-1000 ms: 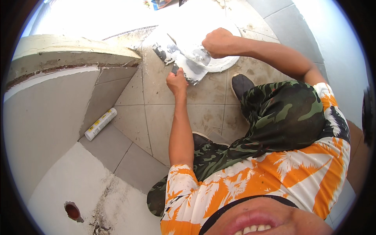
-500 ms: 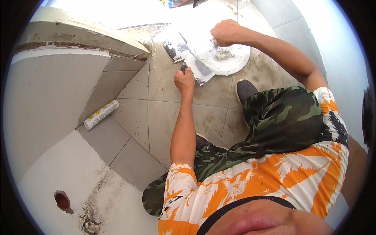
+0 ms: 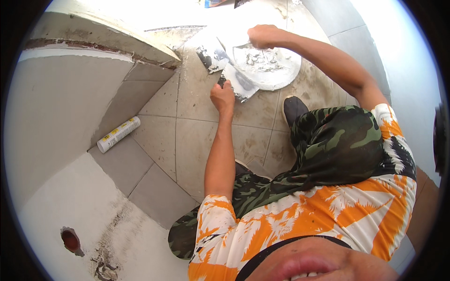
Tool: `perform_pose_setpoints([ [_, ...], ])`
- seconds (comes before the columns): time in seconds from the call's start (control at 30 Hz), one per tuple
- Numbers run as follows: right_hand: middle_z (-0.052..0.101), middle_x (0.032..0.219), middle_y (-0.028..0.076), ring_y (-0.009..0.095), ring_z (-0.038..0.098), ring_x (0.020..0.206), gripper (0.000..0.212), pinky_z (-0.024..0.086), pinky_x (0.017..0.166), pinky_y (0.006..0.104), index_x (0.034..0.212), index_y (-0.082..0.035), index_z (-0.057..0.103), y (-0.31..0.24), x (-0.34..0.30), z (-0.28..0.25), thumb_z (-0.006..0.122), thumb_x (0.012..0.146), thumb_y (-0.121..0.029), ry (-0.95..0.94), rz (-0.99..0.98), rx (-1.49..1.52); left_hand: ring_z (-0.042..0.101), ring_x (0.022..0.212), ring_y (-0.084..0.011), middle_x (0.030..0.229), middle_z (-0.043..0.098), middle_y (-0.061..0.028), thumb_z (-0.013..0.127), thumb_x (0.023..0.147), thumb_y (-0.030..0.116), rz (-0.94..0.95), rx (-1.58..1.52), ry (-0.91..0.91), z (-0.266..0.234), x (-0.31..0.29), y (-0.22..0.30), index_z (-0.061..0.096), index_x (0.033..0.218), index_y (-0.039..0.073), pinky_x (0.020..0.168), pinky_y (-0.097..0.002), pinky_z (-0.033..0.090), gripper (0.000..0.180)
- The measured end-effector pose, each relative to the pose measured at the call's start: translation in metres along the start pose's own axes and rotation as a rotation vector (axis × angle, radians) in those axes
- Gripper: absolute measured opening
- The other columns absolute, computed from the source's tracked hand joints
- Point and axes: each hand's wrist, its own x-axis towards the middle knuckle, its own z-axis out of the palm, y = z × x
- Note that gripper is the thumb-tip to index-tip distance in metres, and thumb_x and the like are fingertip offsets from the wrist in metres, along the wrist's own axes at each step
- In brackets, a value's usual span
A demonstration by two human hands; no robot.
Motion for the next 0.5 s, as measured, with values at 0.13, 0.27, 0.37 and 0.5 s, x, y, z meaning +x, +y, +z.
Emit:
perform_pose_setpoints([
  [0.13,0.073,0.091,0.026,0.037,0.074,0.081,0.023,0.059,0.071,0.0444,0.095,0.005,0.072,-0.005,-0.026,0.008,0.056,0.086,-0.008,0.082,-0.219,-0.109,0.067,0.075,-0.0456,0.076,0.067,-0.0286,0.071,0.084,0.028,0.02,0.034,0.011,0.0,0.0,-0.001,0.062,0.074,-0.007,0.072,-0.0509,0.05,0.037],
  [0.27,0.072,0.076,0.023,0.037,0.073,0.071,0.018,0.058,0.065,0.0455,0.079,0.004,0.071,0.003,-0.037,0.013,0.059,0.079,-0.008,0.101,-0.351,-0.292,0.067,0.076,-0.0464,0.077,0.067,-0.029,0.07,0.084,0.027,0.046,0.061,0.023,-0.002,-0.002,0.004,0.063,0.075,-0.007,0.072,-0.0517,0.051,0.036],
  [0.37,0.07,0.069,0.022,0.034,0.071,0.063,0.014,0.056,0.057,0.0439,0.073,0.002,0.071,0.009,-0.041,0.011,0.064,0.076,-0.01,0.177,-0.409,-0.401,0.067,0.076,-0.0469,0.078,0.067,-0.0292,0.07,0.084,0.027,0.069,0.088,0.041,-0.001,-0.002,0.003,0.064,0.076,-0.007,0.073,-0.0522,0.051,0.035],
  [0.5,0.069,0.067,0.022,0.035,0.07,0.06,0.014,0.055,0.053,0.0437,0.071,0.001,0.07,0.015,-0.051,-0.01,0.065,0.076,-0.011,0.198,-0.414,-0.444,0.067,0.077,-0.0476,0.078,0.067,-0.0293,0.069,0.083,0.027,0.119,0.137,0.065,-0.005,-0.01,0.016,0.064,0.077,-0.007,0.073,-0.0528,0.051,0.035],
])
